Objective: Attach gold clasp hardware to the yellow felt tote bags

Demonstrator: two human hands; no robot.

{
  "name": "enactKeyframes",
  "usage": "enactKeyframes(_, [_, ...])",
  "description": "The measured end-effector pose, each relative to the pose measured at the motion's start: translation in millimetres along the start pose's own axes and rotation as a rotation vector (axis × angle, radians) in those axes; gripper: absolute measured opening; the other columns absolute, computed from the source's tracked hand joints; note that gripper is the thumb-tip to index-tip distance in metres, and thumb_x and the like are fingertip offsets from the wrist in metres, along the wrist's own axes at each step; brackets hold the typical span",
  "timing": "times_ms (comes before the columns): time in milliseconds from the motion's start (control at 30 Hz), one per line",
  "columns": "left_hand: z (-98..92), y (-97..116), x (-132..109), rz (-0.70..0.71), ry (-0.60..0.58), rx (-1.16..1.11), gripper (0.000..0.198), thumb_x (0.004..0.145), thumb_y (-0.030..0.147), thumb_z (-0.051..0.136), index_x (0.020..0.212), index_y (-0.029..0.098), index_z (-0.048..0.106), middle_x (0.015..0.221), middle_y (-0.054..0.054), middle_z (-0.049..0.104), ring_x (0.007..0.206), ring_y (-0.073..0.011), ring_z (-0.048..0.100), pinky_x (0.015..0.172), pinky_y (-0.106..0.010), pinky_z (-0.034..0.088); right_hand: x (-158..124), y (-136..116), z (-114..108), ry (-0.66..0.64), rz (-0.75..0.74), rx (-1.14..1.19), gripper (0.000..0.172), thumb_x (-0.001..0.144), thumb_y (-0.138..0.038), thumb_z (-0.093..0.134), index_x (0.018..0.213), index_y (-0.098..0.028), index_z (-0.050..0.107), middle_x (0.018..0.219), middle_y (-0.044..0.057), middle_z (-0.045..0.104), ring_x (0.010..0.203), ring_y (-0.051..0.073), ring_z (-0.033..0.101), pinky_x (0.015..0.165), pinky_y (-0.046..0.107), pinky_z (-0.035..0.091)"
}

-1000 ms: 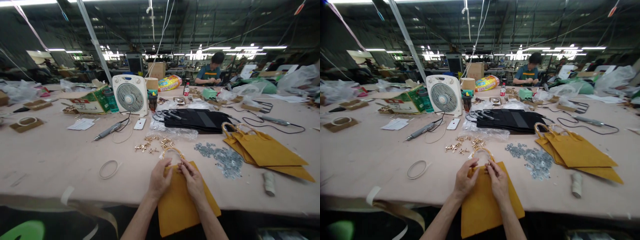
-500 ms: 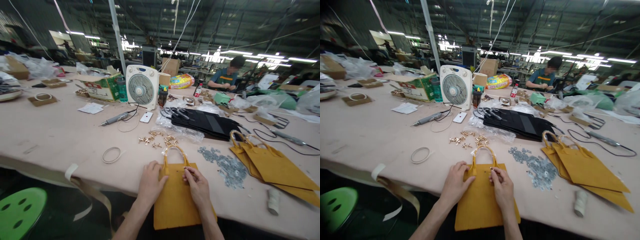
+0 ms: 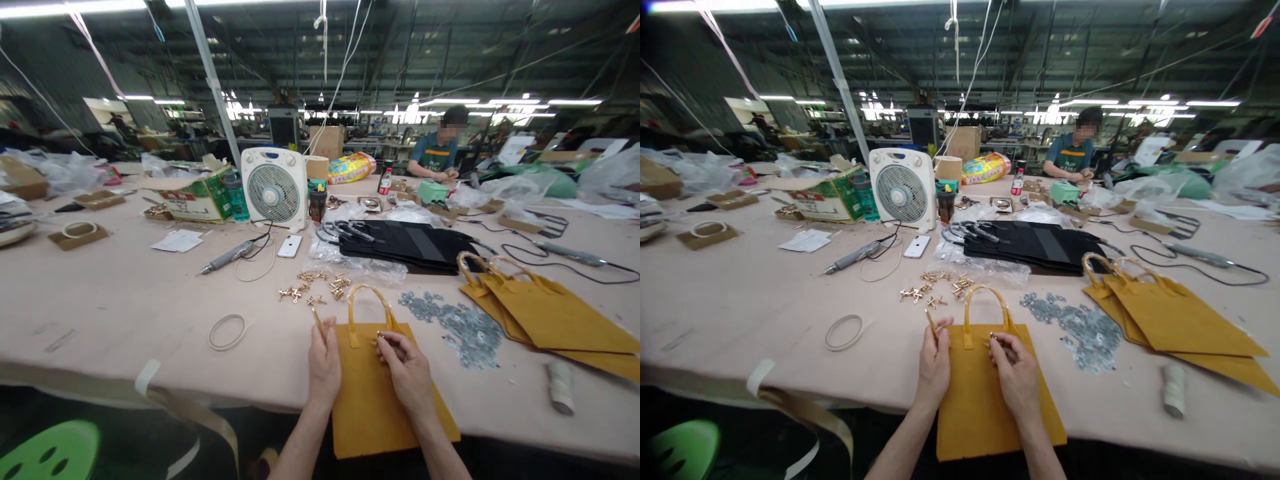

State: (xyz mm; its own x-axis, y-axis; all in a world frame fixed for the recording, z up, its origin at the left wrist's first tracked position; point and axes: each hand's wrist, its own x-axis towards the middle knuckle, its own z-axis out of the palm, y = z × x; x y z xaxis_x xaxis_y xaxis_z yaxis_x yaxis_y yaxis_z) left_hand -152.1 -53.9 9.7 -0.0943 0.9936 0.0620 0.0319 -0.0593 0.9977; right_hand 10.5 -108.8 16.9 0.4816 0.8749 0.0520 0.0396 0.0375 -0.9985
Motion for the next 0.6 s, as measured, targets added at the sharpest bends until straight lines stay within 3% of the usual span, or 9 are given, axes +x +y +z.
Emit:
enactKeyframes(200, [6.4,-11.9,10.6,-0.259,-0.172,-0.534,0.054,0.095,0.053,0.064,0.137,0.021,0.058,0.138,-0.018,0.069,0.115,-0.0291,0.073,0.098,-0.045,0.060,-2.7,-3.8,26.4,-0.099,0.018,0.071,0.044,0.085,-0.056,0.079,0.103,-0.016,0.074,0.081,0.008,0.075,0.072,0.022,0.070,0.067,0.032,0.058])
enactKeyframes(433, [2.1,-3.1,9.9,-0.338,-0.210,-0.701,0.054,0.083,0.048,0.081,0.129,0.022,0.066,0.137,-0.014,0.071,0.125,-0.0303,0.068,0.112,-0.047,0.051,-8.1,0.6,44.1,-0.072,0.006,-0.060,0.042,0.088,-0.057,0.074,0.102,-0.017,0.076,0.091,0.010,0.078,0.079,0.024,0.072,0.074,0.036,0.059])
enactKeyframes(600, [3.7,-3.3,8.8,-0.315,-0.194,-0.672,0.051,0.084,0.047,0.081,0.126,0.020,0.068,0.136,-0.014,0.071,0.128,-0.0305,0.066,0.115,-0.046,0.048,-7.8,1.4,46.7,-0.085,-0.028,-0.108,0.037,0.090,-0.052,0.072,0.102,-0.017,0.075,0.089,0.009,0.077,0.079,0.024,0.072,0.073,0.035,0.059])
